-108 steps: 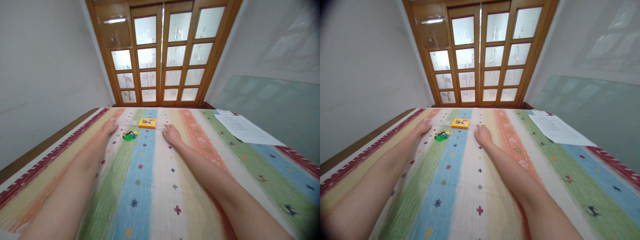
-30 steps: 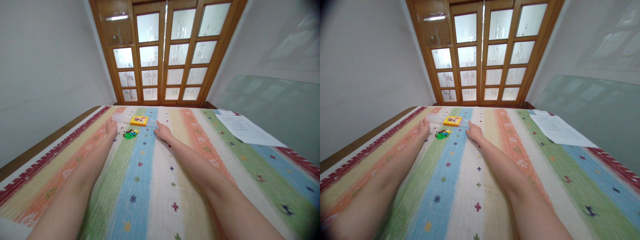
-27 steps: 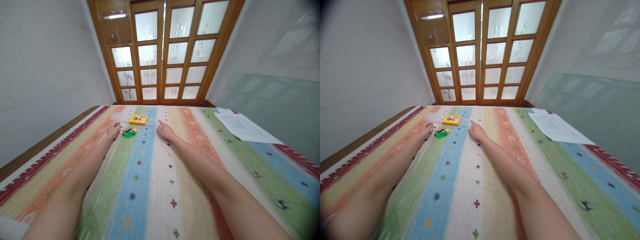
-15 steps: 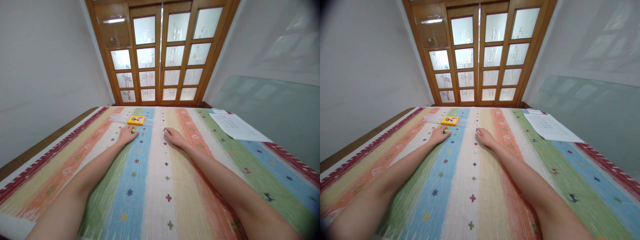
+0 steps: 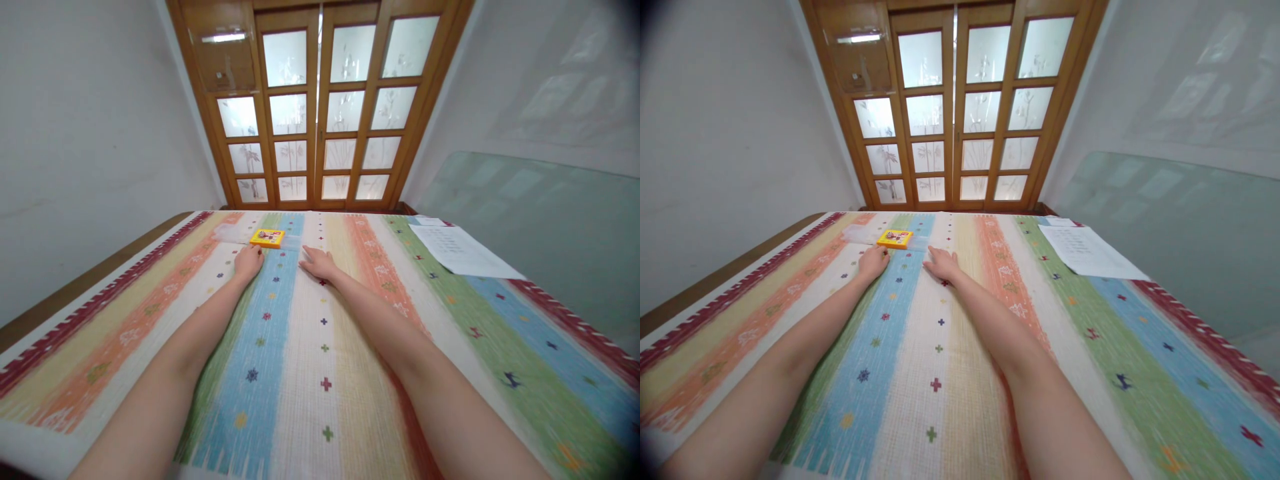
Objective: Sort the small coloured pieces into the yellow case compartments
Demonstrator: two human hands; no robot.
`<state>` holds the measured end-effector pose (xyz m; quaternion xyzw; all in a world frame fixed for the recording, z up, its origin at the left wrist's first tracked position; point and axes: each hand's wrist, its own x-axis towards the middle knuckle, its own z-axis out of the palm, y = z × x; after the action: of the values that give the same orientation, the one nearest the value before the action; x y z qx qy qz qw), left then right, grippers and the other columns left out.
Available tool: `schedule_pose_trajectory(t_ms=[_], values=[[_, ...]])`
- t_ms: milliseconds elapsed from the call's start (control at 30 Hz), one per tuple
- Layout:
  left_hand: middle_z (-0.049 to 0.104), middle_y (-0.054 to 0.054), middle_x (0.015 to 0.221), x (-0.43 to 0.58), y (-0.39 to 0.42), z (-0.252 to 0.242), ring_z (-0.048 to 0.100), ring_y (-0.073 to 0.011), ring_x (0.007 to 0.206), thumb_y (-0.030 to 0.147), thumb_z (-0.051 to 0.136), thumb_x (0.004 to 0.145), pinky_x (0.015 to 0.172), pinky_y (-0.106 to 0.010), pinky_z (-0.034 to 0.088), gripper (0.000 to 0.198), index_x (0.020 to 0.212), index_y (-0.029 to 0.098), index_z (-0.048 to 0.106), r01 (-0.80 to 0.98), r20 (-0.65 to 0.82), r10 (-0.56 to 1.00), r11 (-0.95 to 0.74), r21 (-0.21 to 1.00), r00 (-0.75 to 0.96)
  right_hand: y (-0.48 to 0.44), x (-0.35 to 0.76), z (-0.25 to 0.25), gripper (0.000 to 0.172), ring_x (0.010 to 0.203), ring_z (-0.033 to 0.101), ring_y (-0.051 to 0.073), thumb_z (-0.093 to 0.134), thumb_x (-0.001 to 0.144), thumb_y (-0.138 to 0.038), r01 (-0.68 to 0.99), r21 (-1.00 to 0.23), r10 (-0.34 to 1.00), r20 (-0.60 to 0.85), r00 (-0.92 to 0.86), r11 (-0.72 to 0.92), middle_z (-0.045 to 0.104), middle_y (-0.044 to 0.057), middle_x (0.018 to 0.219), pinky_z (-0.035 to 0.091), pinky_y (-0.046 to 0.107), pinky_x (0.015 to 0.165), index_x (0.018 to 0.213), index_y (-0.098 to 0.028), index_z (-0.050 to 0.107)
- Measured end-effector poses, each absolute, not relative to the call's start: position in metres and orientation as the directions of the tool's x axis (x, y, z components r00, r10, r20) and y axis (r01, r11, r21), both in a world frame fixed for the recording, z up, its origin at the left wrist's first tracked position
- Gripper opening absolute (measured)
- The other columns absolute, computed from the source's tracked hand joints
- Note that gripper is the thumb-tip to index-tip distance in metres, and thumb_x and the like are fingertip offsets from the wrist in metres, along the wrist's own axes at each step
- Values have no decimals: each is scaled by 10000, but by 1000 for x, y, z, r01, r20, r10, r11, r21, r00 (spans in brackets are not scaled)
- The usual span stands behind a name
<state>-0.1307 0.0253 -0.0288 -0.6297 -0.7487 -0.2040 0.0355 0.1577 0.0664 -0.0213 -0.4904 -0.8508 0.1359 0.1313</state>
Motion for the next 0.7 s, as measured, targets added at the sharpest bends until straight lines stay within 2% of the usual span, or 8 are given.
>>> schedule_pose_trajectory(t_ms=[100,200,333,533,633,700], values=[[699,-168,1242,-134,24,-27,621,-385,1197,345,529,990,1002,-506,506,305,1171,238,750,959,311,929,124,256,-203,67,143,-21,670,1564,367,317,506,1062,-489,801,-344,868,107,-486,490,432,133,1686,202,605,1270,1672,-274,330],[692,-159,1299,-135,26,-27,618,-361,1221,363,551,988,1058,-487,486,356,1264,229,732,967,330,935,49,249,-132,68,139,-23,642,1547,394,300,484,1071,-458,799,-343,868,137,-478,494,463,134,1666,204,578,1275,1665,-263,340],[707,-119,1272,-135,29,-27,632,-311,1199,376,547,1001,1068,-431,484,298,1147,236,766,976,312,950,-49,214,-21,71,139,-28,656,1507,447,305,501,1058,-485,795,-348,868,165,-469,496,510,147,1626,224,580,1269,1653,-245,363],[734,-106,1146,-140,27,-28,653,-293,1111,304,530,983,988,-412,514,244,1033,226,755,990,334,942,-29,141,-20,77,138,-35,710,1527,420,313,511,1053,-508,782,-372,865,186,-466,501,458,152,1665,212,609,1274,1677,-235,311],[739,-107,1118,-144,24,-28,648,-303,1128,311,543,970,1015,-429,511,233,999,226,757,989,340,940,-20,150,-33,79,137,-37,703,1546,395,309,508,1056,-504,786,-368,867,178,-465,497,428,146,1686,203,605,1281,1679,-246,307],[733,-109,1181,-147,23,-27,638,-306,1168,350,549,971,1051,-436,503,261,1057,220,759,982,368,928,-14,190,-58,80,136,-38,679,1563,372,302,503,1061,-476,788,-361,867,181,-465,498,398,136,1705,198,597,1287,1674,-254,314]])
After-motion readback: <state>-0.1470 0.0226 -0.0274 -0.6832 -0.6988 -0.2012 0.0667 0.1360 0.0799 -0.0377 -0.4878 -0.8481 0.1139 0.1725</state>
